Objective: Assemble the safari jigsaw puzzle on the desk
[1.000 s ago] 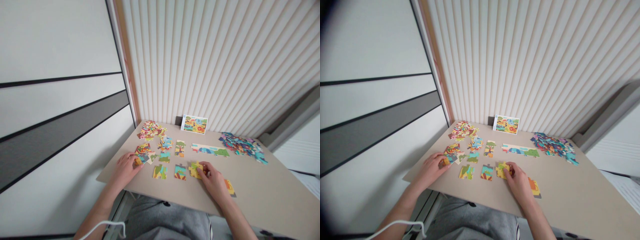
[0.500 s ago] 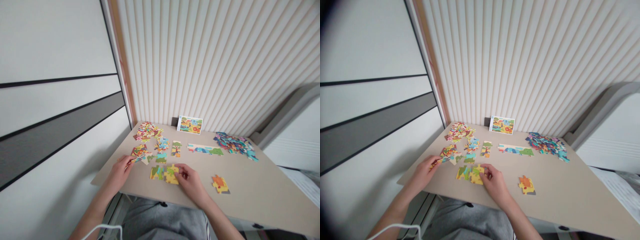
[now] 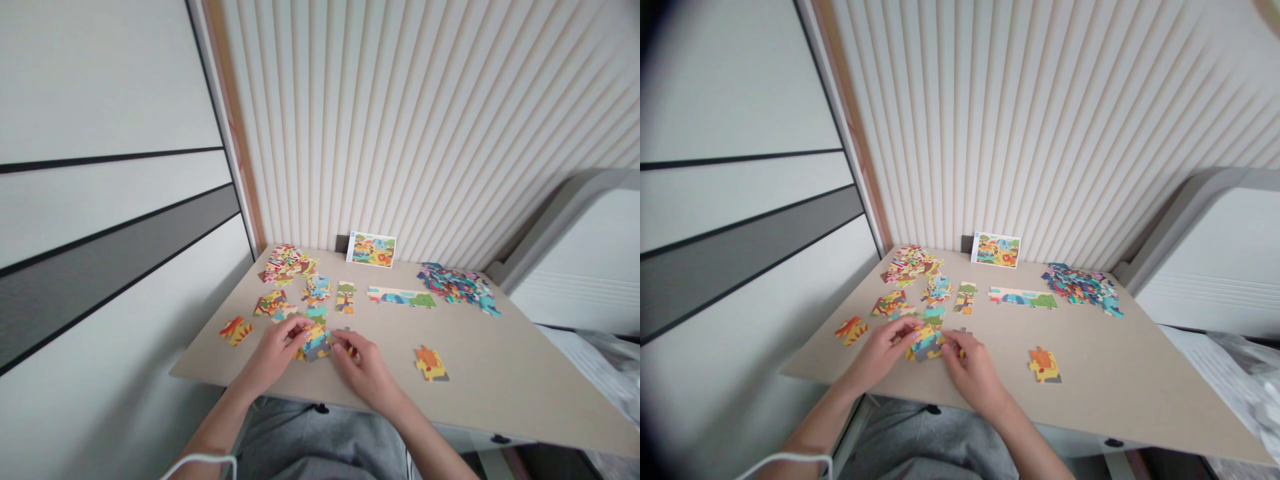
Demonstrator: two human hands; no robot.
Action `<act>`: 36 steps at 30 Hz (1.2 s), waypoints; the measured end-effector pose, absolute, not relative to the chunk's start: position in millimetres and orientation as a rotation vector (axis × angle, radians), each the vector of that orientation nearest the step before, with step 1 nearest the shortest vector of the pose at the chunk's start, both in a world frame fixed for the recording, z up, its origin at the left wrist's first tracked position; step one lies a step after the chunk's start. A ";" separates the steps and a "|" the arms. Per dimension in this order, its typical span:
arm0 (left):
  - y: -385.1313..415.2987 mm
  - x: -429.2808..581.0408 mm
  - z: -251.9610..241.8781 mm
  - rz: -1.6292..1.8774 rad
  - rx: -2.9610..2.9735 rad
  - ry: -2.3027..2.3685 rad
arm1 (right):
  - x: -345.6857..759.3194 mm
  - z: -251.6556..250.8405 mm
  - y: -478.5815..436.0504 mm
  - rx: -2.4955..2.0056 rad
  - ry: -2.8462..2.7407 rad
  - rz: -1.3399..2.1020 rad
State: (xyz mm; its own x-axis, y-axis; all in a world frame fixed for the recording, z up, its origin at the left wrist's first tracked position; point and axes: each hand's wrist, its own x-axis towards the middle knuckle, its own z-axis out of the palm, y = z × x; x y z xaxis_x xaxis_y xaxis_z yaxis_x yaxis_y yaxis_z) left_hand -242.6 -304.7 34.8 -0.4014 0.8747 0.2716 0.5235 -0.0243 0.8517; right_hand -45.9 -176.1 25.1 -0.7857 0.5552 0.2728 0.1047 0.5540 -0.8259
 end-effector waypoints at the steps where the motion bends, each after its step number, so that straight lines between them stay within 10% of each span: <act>1: -300.4 -236.7 33.3 1.402 1.462 1.876 | -42.9 22.3 -176.4 -0.557 -2.237 1.217; 18: -264.5 -204.2 8.0 1.611 1.652 2.016 | -16.0 1.3 -157.9 -0.689 -1.914 1.539; 36: -269.1 -188.0 11.3 0.951 2.204 2.144 | -7.0 -11.1 -153.5 -0.891 -1.688 1.354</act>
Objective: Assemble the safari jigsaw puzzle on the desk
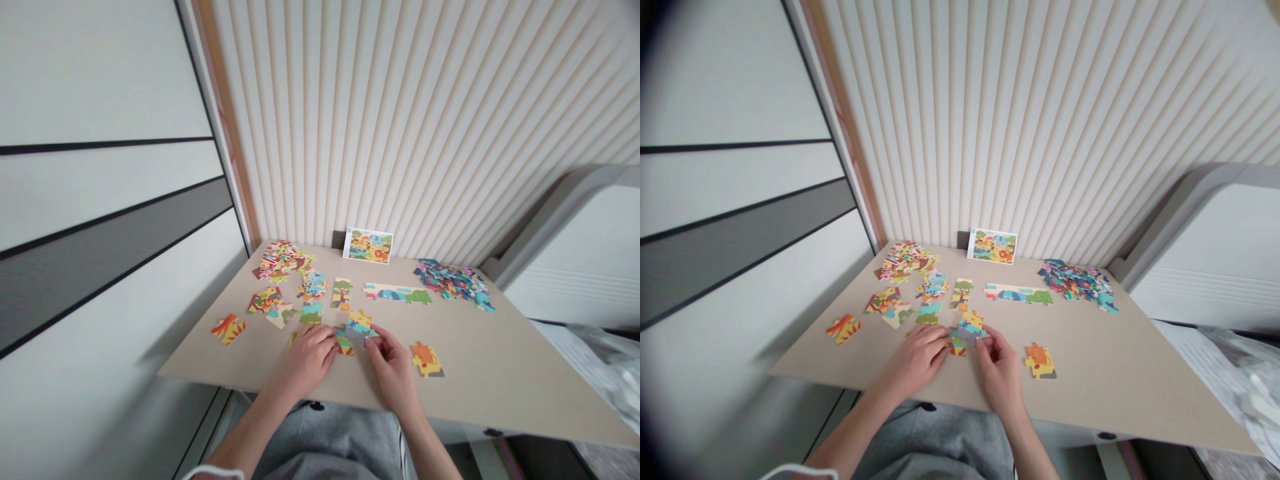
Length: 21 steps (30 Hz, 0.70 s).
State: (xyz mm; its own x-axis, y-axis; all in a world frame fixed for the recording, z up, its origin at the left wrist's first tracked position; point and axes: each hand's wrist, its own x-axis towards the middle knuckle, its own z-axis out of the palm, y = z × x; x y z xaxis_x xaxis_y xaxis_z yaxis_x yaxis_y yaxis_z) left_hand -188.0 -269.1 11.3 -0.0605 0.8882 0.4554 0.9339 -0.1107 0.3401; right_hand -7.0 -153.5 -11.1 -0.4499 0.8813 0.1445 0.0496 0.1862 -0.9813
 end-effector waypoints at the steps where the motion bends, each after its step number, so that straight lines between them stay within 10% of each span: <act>1: -269.0 -188.5 10.9 -0.913 -2.106 -2.035 | -6.5 -12.4 -152.8 -0.902 -1.685 1.341; 21: -270.2 -186.6 9.9 -0.972 -2.134 -2.008 | -5.6 -15.9 -152.0 -0.934 -1.784 1.248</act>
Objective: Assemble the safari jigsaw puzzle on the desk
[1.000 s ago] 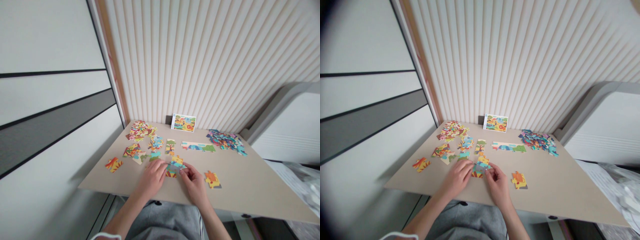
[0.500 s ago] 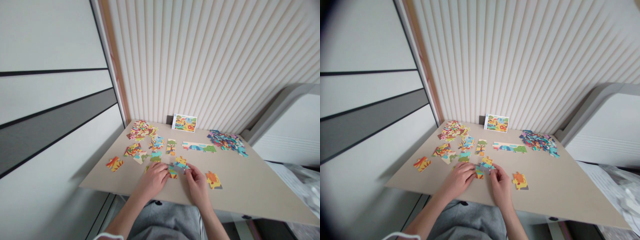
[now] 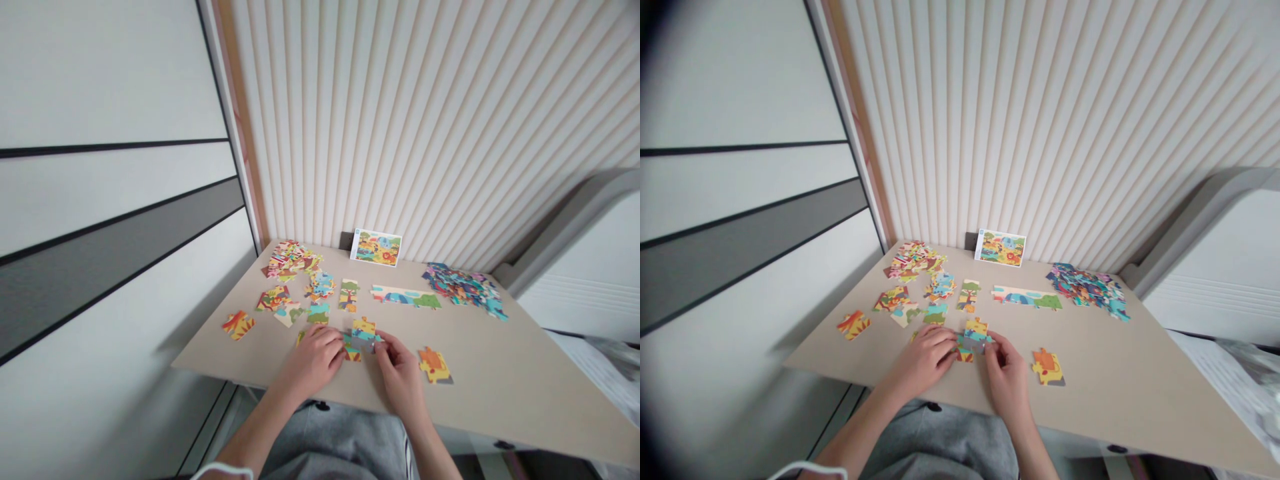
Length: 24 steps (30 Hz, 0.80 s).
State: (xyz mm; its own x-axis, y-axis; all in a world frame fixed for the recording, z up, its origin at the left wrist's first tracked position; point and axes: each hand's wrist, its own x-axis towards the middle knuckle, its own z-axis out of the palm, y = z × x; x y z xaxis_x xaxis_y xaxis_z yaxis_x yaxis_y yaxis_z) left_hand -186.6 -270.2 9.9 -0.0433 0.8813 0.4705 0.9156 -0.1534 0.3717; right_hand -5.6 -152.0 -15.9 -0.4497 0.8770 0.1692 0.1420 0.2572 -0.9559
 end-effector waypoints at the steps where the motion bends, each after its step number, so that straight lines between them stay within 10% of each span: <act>1: -270.3 -186.8 9.2 -0.967 -2.135 -2.011 | -5.5 -15.2 -152.3 -0.933 -1.790 1.247; 24: -294.7 -323.1 6.9 -0.539 -1.478 -2.366 | -5.8 -7.6 -158.7 -0.933 -1.857 1.227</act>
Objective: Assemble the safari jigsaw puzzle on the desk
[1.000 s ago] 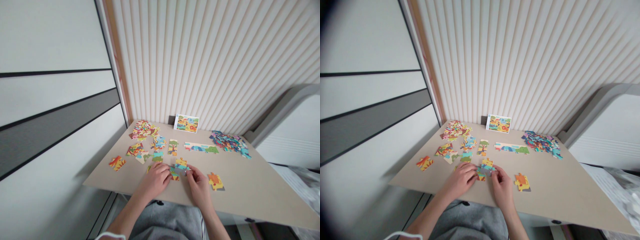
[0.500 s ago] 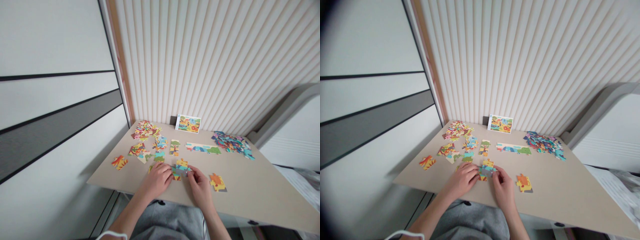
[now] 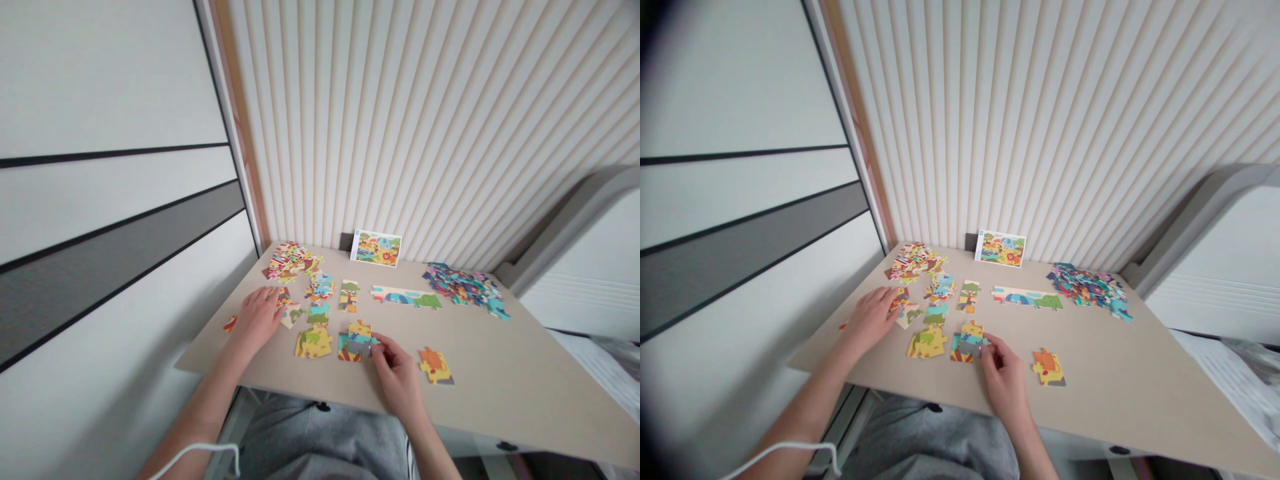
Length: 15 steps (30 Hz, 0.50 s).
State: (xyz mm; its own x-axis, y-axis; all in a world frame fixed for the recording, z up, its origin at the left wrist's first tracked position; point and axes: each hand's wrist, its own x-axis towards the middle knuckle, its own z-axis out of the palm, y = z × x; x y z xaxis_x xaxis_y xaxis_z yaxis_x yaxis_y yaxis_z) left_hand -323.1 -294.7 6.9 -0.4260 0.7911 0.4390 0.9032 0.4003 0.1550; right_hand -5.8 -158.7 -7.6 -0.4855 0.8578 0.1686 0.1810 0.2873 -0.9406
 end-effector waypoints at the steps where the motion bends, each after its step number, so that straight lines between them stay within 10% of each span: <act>1: -295.7 -334.6 3.4 -0.509 -1.459 -2.396 | -6.3 -6.9 -159.6 -0.925 -1.872 1.224; 15: -297.1 -354.9 -12.3 -0.591 -1.510 -2.456 | -37.5 11.2 -186.4 -0.701 -2.147 1.358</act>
State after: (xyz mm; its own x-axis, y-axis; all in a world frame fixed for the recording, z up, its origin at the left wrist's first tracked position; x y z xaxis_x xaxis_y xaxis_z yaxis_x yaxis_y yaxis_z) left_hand -354.9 -297.1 -12.3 -0.4588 0.8084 0.3689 0.8877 0.3987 0.2303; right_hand -37.5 -186.4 11.2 -0.7421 0.6559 0.1382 0.1563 0.3698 -0.9159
